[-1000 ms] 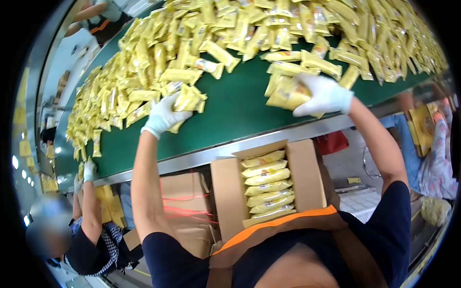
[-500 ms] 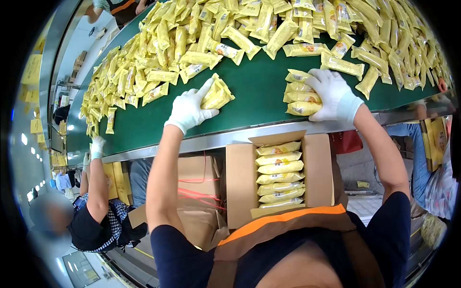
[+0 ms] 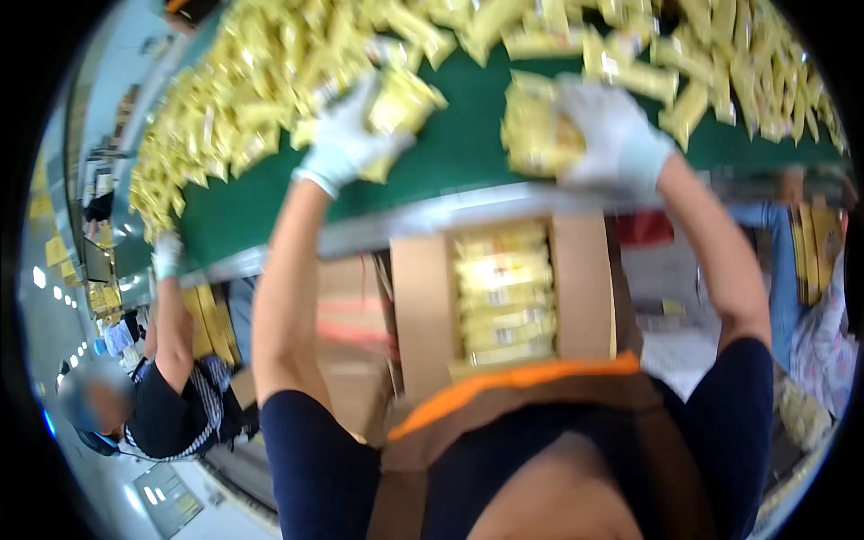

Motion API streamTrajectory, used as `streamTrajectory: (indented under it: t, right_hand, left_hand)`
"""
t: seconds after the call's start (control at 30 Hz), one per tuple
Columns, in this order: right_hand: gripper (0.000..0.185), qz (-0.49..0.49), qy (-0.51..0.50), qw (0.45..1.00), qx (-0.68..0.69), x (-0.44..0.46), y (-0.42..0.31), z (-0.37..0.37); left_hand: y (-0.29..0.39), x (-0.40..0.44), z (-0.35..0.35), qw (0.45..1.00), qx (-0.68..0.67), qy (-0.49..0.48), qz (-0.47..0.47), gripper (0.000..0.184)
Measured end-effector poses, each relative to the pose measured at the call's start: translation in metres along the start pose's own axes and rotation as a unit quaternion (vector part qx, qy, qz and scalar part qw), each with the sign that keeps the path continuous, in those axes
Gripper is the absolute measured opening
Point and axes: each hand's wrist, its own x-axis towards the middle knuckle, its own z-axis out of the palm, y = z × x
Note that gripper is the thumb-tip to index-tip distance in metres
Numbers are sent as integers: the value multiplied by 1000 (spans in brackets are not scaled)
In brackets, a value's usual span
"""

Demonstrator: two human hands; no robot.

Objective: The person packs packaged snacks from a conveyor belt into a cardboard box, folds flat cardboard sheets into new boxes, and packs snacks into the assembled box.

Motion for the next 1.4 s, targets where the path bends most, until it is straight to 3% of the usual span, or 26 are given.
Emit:
streamTrajectory:
  t: [0.13, 0.23, 0.3, 0.37, 0.43, 0.5, 0.63, 0.7, 0.77, 0.83, 0.9, 0.97, 1.03, 1.1, 1.17, 1.23, 1.3, 1.4]
  right_hand:
    - [74, 1, 12, 1000, 2, 0, -7, 12]
    - [76, 29, -8, 998, -58, 9, -6, 9]
    - [76, 19, -13, 998, -62, 7, -9, 5]
    - [78, 43, 42, 994, -94, -3, -6, 0]
    - [85, 72, 26, 994, -82, -6, -1, 0]
    - [106, 62, -19, 994, -85, -4, 1, -2]
    - [113, 71, -58, 995, -45, 3, -2, -12]
    - [106, 89, -99, 990, -54, 2, -10, -16]
    - [91, 5, -8, 999, -34, -18, -11, -12]
    - [90, 24, 0, 999, -37, -39, -3, -18]
    - [90, 51, 8, 997, -51, -63, 13, -21]
    - [89, 56, 5, 997, -54, -73, 21, -20]
    - [88, 52, -1, 997, -50, -67, 15, -13]
    - [83, 58, 22, 998, -32, -61, 3, -10]
    - [81, 23, 12, 997, -73, -53, 2, 2]
    - [82, 22, 33, 997, -64, -54, 2, 4]
    - [85, 22, 30, 998, -52, -56, 8, 1]
    - [93, 45, 13, 998, -31, -58, 12, 0]
  left_hand:
    - [-16, -51, -12, 990, -105, 63, -75, 104]
    - [-20, -60, -7, 972, -81, 211, -60, 95]
    - [-3, -69, -12, 980, -33, 175, -91, 93]
    - [-8, -74, 2, 979, 117, 163, -36, 91]
    - [-7, -73, 20, 975, 187, 94, -77, 91]
    - [-11, -61, 26, 971, 204, 91, -89, 93]
    - [-13, -36, 22, 971, 189, 36, -145, 96]
    - [-18, -39, 25, 975, 170, 52, -130, 96]
    - [-15, -43, 27, 976, 157, 85, -124, 95]
    - [-7, -45, 32, 959, 221, 159, -74, 90]
    - [16, -38, 31, 949, 242, 202, 19, 64]
    - [68, -7, 15, 978, 76, 147, 125, 55]
    - [128, 38, 25, 969, -49, 108, 219, 52]
    - [183, 87, 48, 938, -39, 127, 321, 57]
    - [223, 125, 82, 944, 1, 127, 305, 64]
    - [235, 130, 80, 952, 89, -2, 293, 65]
    - [223, 139, 72, 956, 147, -59, 248, 57]
    - [154, 102, 59, 986, -20, 17, 167, 59]
